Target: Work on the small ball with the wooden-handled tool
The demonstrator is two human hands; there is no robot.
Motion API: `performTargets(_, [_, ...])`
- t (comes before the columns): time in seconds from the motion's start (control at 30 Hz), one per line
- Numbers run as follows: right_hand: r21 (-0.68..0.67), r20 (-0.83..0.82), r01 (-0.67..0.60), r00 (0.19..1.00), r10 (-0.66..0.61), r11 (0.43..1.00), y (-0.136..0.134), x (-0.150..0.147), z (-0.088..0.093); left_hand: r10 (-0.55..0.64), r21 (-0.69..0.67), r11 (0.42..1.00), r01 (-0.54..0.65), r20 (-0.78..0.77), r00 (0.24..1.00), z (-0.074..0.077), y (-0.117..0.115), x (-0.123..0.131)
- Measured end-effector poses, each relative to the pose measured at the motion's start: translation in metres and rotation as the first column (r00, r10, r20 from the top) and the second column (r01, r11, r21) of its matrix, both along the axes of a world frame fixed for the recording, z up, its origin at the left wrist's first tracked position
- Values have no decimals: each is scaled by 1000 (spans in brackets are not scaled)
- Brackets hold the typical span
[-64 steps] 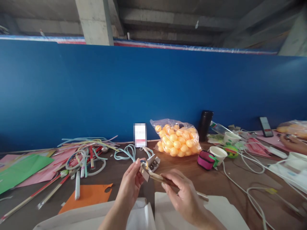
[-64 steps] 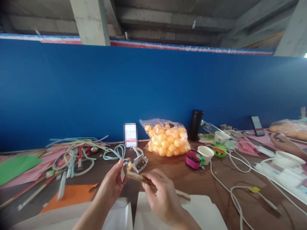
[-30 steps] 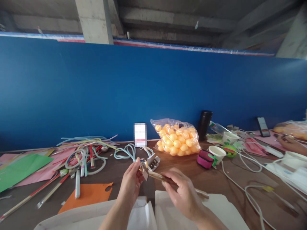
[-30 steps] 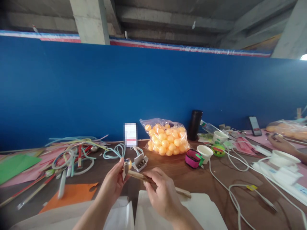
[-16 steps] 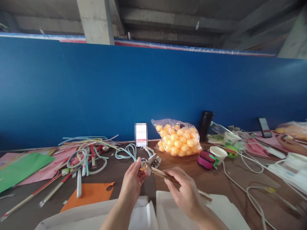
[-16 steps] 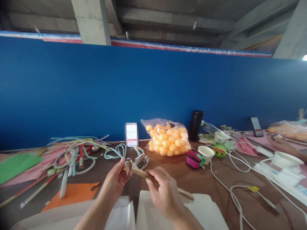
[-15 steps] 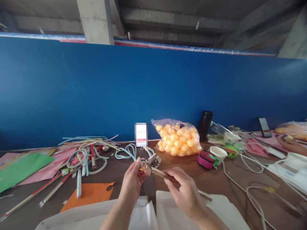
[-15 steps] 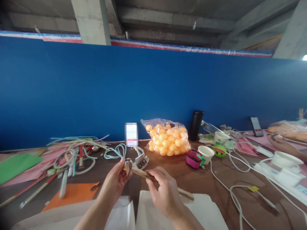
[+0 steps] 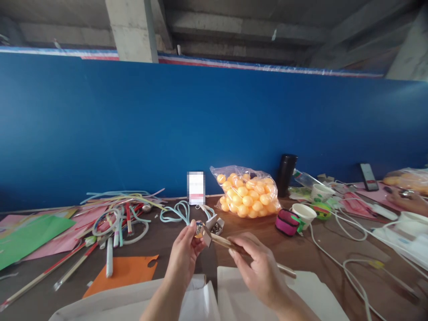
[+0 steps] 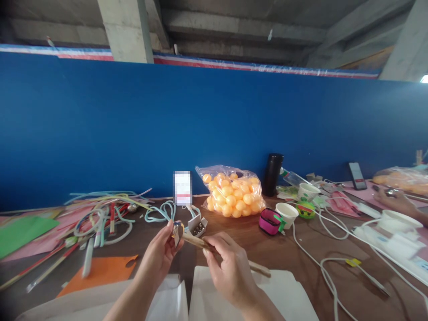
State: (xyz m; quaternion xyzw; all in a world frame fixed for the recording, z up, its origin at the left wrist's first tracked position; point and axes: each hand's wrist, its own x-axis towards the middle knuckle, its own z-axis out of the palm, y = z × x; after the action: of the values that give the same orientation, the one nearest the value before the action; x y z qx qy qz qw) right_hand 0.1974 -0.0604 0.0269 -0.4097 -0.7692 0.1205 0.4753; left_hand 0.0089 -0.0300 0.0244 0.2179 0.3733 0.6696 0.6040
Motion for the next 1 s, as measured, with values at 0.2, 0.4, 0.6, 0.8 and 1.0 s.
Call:
performTargets(0.2, [0, -13, -26, 1000, 26, 1000, 0, 0, 0, 21, -19, 1000, -21, -3, 1000, -1, 1, 0])
performTargets(0.4, [-1, 25, -43, 999, 43, 999, -1, 0, 2, 2, -4, 1000, -2, 6, 1000, 0, 2, 0])
performTargets(0.6, [39, 60, -162, 985, 159, 986, -4, 0, 3, -32, 34, 999, 32, 6, 999, 5, 0, 3])
performTargets(0.8, [36, 58, -155, 987, 153, 987, -5, 1, 3, -13, -23, 1000, 13, 1, 1000, 8, -1, 4])
performTargets(1.0, [-14, 22, -65, 998, 66, 998, -3, 0, 3, -29, -36, 999, 30, 27, 999, 9, -4, 2])
